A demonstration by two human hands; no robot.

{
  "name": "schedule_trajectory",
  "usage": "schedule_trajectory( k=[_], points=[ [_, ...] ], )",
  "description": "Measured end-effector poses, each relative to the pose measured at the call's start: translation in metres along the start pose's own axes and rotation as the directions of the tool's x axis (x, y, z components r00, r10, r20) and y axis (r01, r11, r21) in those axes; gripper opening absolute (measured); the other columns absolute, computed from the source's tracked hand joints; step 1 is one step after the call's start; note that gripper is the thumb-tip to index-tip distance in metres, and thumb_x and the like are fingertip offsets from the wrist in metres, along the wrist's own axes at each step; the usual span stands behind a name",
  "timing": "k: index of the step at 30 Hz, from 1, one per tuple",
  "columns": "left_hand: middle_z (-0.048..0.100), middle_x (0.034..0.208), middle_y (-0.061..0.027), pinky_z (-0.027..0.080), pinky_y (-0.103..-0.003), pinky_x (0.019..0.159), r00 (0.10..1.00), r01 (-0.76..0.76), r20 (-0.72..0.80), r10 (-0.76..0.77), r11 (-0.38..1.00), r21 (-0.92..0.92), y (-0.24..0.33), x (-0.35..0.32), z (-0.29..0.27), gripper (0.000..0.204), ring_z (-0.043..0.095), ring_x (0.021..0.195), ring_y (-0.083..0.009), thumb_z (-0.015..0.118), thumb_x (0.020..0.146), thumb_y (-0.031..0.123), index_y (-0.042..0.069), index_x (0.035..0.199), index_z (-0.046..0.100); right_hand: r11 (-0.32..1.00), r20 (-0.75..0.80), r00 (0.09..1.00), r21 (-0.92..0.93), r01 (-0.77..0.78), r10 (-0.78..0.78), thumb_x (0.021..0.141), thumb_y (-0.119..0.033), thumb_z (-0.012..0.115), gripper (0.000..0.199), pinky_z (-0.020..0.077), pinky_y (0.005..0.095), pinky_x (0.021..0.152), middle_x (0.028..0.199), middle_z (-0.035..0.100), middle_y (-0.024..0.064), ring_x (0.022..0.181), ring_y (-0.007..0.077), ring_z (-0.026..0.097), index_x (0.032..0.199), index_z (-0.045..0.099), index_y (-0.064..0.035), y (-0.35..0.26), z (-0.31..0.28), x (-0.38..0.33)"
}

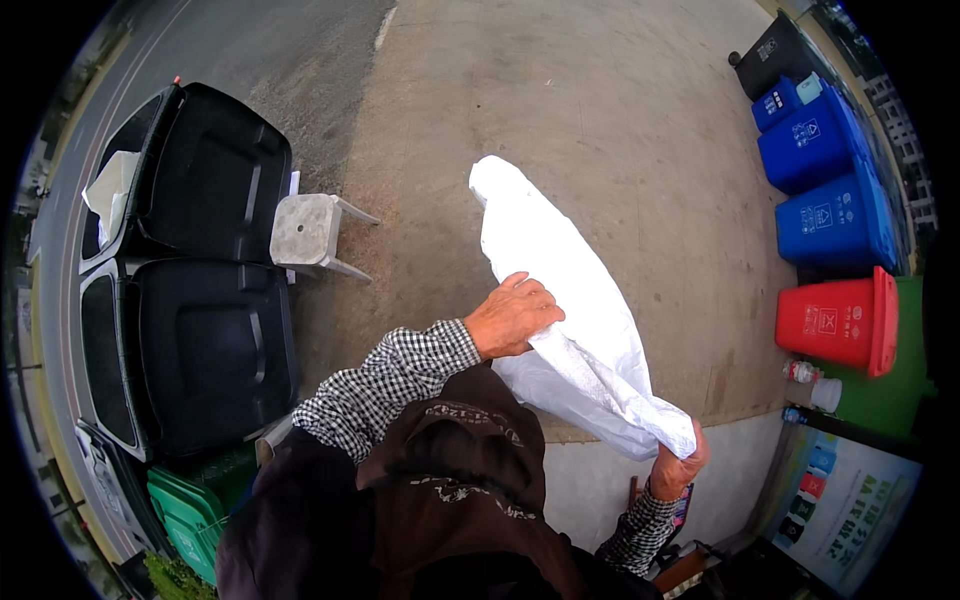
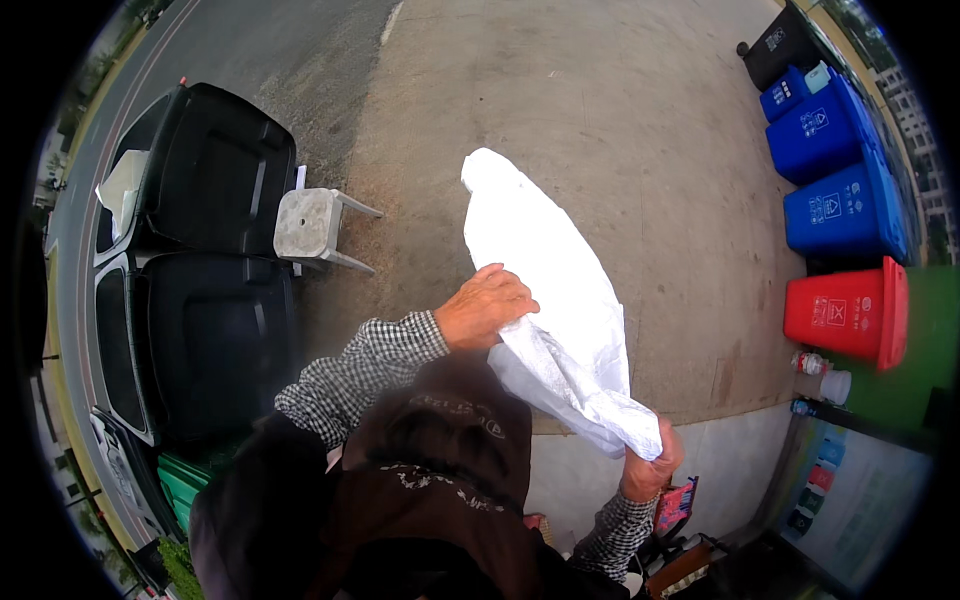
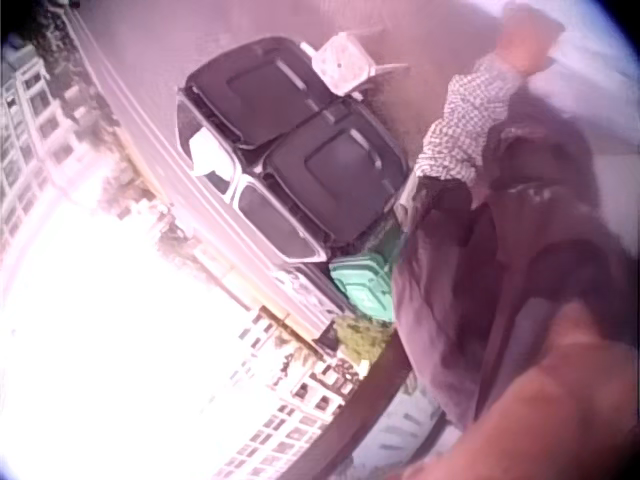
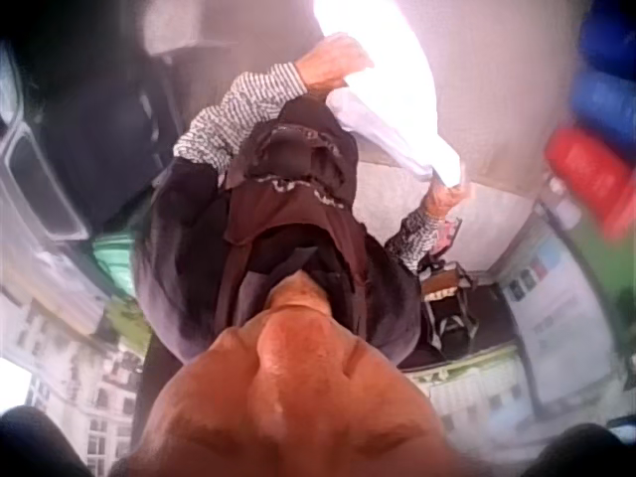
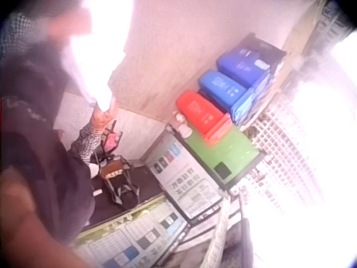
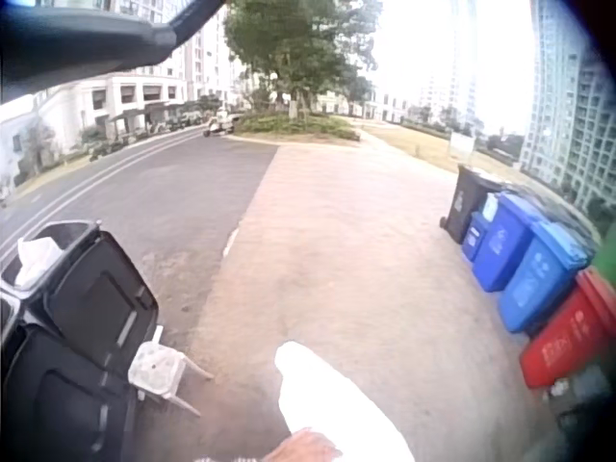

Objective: The person uses scissors to cut open a large white plastic bag while sitting on a small stool. They then stand up, walk to a nearby trash bin, and discard a small piece of the cut plastic. Finally, they return to the stool and spread the opened bag flat on the ground.

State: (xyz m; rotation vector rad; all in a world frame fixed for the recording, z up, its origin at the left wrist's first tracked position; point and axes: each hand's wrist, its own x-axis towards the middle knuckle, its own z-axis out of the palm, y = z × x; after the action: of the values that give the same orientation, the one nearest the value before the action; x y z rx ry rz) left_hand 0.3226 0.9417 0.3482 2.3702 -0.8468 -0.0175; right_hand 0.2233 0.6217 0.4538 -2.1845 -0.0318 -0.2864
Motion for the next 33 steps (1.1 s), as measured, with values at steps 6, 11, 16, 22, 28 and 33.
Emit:
schedule_trajectory(
  k=[6,11,16,22,28,33],
  points=[
    [0.059,0.119,-0.0130,0.036,-0.047,0.103,0.996,-0.020,0.091,0.007,0.990,0.138,-0.060,0.056,0.013,0.039,0.051,0.119,-0.0311,0.070,0.078,0.012,0.010,0.116,0.059,0.988,-0.122,0.983,0.059,0.145,-0.137,0.086,-0.040,0.060,0.050,0.0516,0.0330,0.055,0.072,0.067,0.0165,0.061,0.0235,0.065,0.080,0.060,0.0090,-0.009,-0.106,-0.001],
    [0.061,0.123,-0.0121,0.046,-0.044,0.097,0.684,0.343,0.729,-0.004,0.885,-0.316,-0.111,0.079,0.006,0.045,0.056,0.117,-0.0271,0.069,0.082,0.016,0.012,0.125,0.059,0.648,0.180,0.845,0.726,0.232,-0.504,0.088,-0.017,0.068,0.026,0.0432,0.0301,0.039,0.060,0.061,0.0131,0.044,0.0206,0.055,0.077,0.064,0.0064,-0.023,-0.136,0.024],
    [0.060,0.127,-0.0135,0.047,-0.039,0.097,0.864,0.489,0.261,-0.431,0.597,-0.636,-0.196,0.128,-0.009,0.049,0.055,0.120,-0.0254,0.069,0.087,0.028,0.007,0.130,0.057,0.580,0.224,0.822,0.800,0.152,-0.524,0.090,-0.007,0.062,0.020,0.0383,0.0270,0.038,0.064,0.065,0.0168,0.042,0.0201,0.054,0.077,0.067,0.0078,-0.066,-0.131,0.020],
    [0.049,0.139,-0.0226,0.041,-0.045,0.106,0.473,0.794,0.558,-0.682,0.605,0.066,-0.291,0.109,0.103,0.087,0.048,0.130,-0.0304,0.075,0.079,0.053,0.004,0.142,0.042,0.662,0.104,0.898,0.713,0.233,-0.428,0.092,-0.005,0.060,0.019,0.0366,0.0269,0.038,0.068,0.066,0.0176,0.044,0.0193,0.054,0.080,0.068,0.0072,-0.121,-0.109,-0.007],
    [0.063,0.122,-0.0224,0.048,-0.036,0.094,0.235,0.645,0.941,-0.244,0.763,0.037,-0.305,0.005,0.172,0.086,0.062,0.111,-0.0286,0.072,0.074,0.059,-0.005,0.129,0.056,0.732,-0.015,0.961,0.644,0.221,-0.277,0.092,-0.006,0.062,0.016,0.0431,0.0252,0.042,0.066,0.065,0.0153,0.047,0.0182,0.057,0.081,0.068,0.0035,-0.154,-0.099,-0.063],
    [0.066,0.117,-0.0197,0.048,-0.035,0.094,0.114,0.381,0.952,-0.284,0.897,0.222,-0.339,-0.004,0.166,0.079,0.064,0.108,-0.0274,0.073,0.072,0.058,0.000,0.124,0.062,0.812,-0.150,0.976,0.543,0.217,-0.161,0.091,-0.008,0.063,0.015,0.0469,0.0277,0.048,0.073,0.067,0.0151,0.055,0.0185,0.061,0.079,0.064,0.0004,-0.142,-0.101,-0.121]
  ],
)
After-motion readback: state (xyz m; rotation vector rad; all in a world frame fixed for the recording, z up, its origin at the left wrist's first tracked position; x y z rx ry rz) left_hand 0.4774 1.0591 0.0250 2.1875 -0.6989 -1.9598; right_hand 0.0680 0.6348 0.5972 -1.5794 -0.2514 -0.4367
